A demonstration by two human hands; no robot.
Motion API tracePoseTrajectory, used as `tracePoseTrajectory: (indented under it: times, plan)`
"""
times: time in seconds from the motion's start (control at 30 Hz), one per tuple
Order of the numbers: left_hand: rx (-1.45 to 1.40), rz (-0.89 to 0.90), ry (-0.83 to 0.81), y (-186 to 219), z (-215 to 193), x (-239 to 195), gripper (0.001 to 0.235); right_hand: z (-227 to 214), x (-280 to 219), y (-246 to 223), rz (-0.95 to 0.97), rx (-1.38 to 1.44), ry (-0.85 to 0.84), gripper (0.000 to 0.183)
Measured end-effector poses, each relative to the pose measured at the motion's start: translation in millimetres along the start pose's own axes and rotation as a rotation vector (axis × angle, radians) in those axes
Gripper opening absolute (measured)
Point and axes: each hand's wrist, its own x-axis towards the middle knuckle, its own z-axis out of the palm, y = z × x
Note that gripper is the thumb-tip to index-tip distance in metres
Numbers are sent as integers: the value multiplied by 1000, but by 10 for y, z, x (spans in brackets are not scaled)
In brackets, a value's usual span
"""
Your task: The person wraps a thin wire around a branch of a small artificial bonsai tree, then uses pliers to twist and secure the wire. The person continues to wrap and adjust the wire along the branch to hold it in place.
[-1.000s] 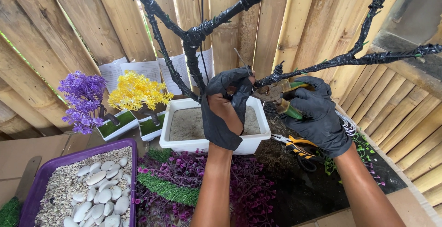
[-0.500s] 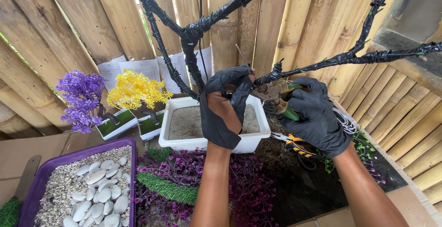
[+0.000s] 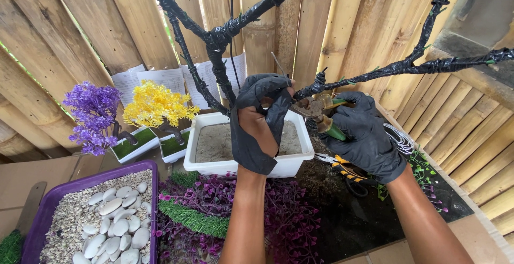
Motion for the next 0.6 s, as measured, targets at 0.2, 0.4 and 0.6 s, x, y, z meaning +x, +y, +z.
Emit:
tracePoseTrajectory:
  times: [0.2,0.4,0.6]
  plan:
    - [24,5,78,-65,93,-51,25,-51,8,122,39,-89,-60,52]
    - [27,-32,133,21,145,-97,32,-106,14,-281,64,179,42,43]
    - [25,-34,170,-126,276,-108,30,23,-436,57,168,7,97,39]
